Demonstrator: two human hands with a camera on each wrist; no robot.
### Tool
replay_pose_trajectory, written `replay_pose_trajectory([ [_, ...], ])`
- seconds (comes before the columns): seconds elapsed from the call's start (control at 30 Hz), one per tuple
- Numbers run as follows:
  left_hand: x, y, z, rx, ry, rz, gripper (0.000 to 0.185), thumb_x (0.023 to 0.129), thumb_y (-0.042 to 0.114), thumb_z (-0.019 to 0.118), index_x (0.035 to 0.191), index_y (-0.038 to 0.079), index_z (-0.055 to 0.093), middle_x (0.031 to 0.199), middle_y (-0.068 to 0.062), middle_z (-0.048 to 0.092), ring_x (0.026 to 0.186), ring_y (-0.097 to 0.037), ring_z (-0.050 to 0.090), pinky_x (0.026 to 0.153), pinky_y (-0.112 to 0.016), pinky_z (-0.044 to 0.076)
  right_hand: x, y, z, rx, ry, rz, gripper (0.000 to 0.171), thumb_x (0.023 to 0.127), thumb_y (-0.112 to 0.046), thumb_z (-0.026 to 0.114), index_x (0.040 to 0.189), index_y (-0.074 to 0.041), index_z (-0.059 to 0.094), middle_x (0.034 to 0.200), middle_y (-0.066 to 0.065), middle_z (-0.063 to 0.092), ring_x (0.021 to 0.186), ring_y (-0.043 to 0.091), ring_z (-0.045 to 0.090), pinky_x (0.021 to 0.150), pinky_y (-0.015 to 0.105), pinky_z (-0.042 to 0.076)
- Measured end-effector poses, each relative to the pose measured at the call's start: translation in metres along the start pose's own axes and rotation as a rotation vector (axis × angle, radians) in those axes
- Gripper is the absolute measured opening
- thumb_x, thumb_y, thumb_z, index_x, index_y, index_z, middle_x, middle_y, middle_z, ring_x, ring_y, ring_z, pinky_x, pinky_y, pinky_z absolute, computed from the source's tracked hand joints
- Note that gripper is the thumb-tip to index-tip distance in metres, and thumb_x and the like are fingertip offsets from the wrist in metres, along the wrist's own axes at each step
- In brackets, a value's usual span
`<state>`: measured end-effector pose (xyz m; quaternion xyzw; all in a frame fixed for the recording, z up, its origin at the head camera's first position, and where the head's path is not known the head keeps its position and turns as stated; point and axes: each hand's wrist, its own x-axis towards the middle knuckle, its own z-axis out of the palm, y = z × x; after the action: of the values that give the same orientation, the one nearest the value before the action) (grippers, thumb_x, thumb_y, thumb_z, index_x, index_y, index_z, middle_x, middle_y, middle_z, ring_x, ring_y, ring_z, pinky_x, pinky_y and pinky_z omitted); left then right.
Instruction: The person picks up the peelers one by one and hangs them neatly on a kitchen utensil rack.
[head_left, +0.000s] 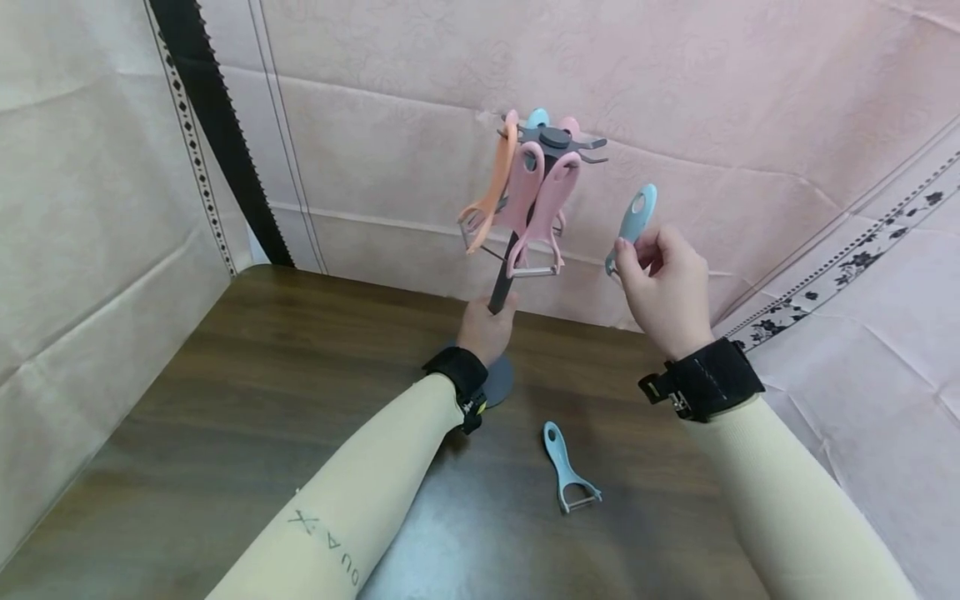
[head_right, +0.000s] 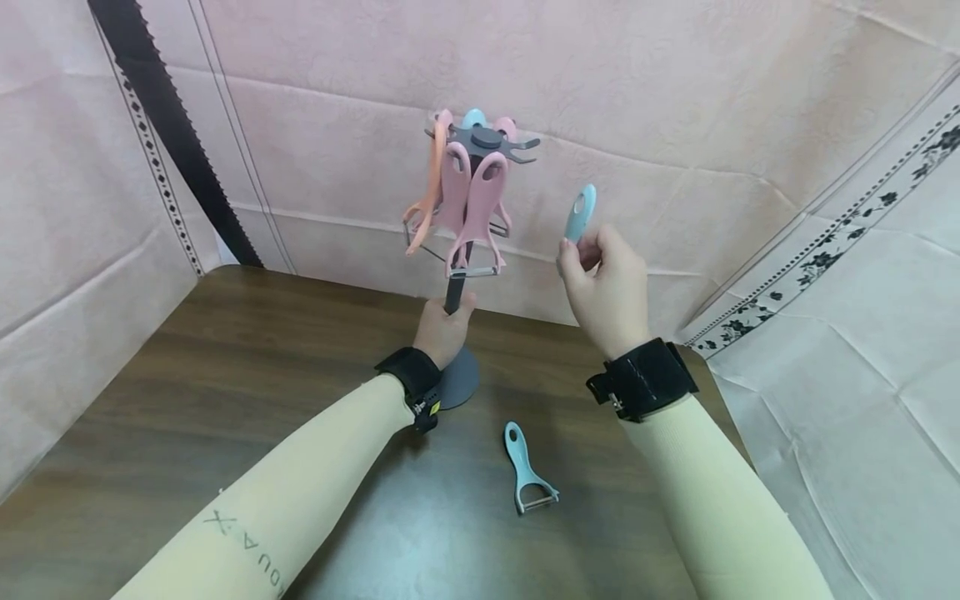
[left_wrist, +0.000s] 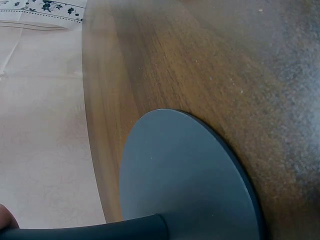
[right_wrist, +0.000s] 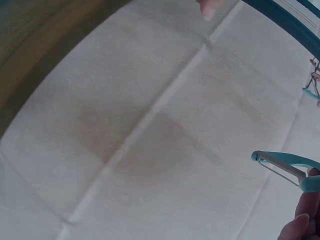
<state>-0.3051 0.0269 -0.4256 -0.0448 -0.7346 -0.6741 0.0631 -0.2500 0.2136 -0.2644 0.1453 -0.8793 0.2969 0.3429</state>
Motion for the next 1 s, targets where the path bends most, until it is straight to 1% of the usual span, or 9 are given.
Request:
replay_pose_trajectory([
  [0.27,0.000,0.006,-0.004,0.006,0.023,0.009,0.055,0.098,0.041,0.051,0.055,0.011,0.036,0.049,0.003,0.033,0.042,-0.017,0.031,0.044,-0.031,0.023,0.020,-0.024,-0.001,0.019,0.023,-0.043,0.027,0.095,-0.029,0.059,0.090,-0.003,0.057,0.080,0.002,0.057,0.069,0.013,0.045,0.062,0.024,0.035],
  [0.4,0.000,0.004,-0.003,0.012,0.024,0.014,0.056,0.098,0.042,0.051,0.054,0.011,0.036,0.050,0.003,0.032,0.043,-0.017,0.031,0.045,-0.030,0.023,0.023,-0.033,0.003,0.024,0.032,-0.079,0.025,0.094,-0.027,0.059,0.089,-0.003,0.058,0.080,0.002,0.058,0.071,0.014,0.048,0.063,0.023,0.036],
  [0.57,-0.001,-0.002,0.001,0.002,0.002,-0.007,0.057,0.098,0.044,0.049,0.055,0.011,0.036,0.050,0.002,0.032,0.042,-0.018,0.031,0.044,-0.030,0.023,0.027,-0.040,0.006,0.010,0.056,-0.111,0.023,0.094,-0.024,0.061,0.088,-0.003,0.061,0.078,0.003,0.061,0.070,0.014,0.051,0.062,0.024,0.034],
  [0.77,-0.002,-0.001,0.002,0.000,-0.002,0.009,0.055,0.098,0.044,0.048,0.055,0.012,0.036,0.050,0.003,0.032,0.042,-0.017,0.031,0.044,-0.030,0.023,0.032,-0.047,0.007,-0.011,0.075,-0.104,0.024,0.094,-0.026,0.060,0.089,-0.003,0.062,0.078,0.003,0.061,0.070,0.014,0.050,0.062,0.025,0.033],
  [0.9,-0.001,0.000,0.001,-0.014,-0.002,0.019,0.055,0.099,0.040,0.049,0.055,0.011,0.035,0.050,0.003,0.032,0.042,-0.017,0.030,0.043,-0.030,0.023,0.035,-0.050,0.009,-0.006,0.059,-0.103,0.024,0.094,-0.026,0.060,0.089,-0.003,0.062,0.079,0.003,0.061,0.071,0.015,0.050,0.063,0.025,0.033],
  [1.0,0.001,-0.001,0.001,-0.014,-0.003,0.019,0.055,0.099,0.039,0.049,0.054,0.011,0.035,0.049,0.003,0.032,0.041,-0.017,0.030,0.043,-0.030,0.022,0.035,-0.051,0.011,-0.001,0.048,-0.106,0.023,0.095,-0.025,0.060,0.090,-0.003,0.063,0.080,0.004,0.060,0.072,0.013,0.049,0.064,0.026,0.034],
])
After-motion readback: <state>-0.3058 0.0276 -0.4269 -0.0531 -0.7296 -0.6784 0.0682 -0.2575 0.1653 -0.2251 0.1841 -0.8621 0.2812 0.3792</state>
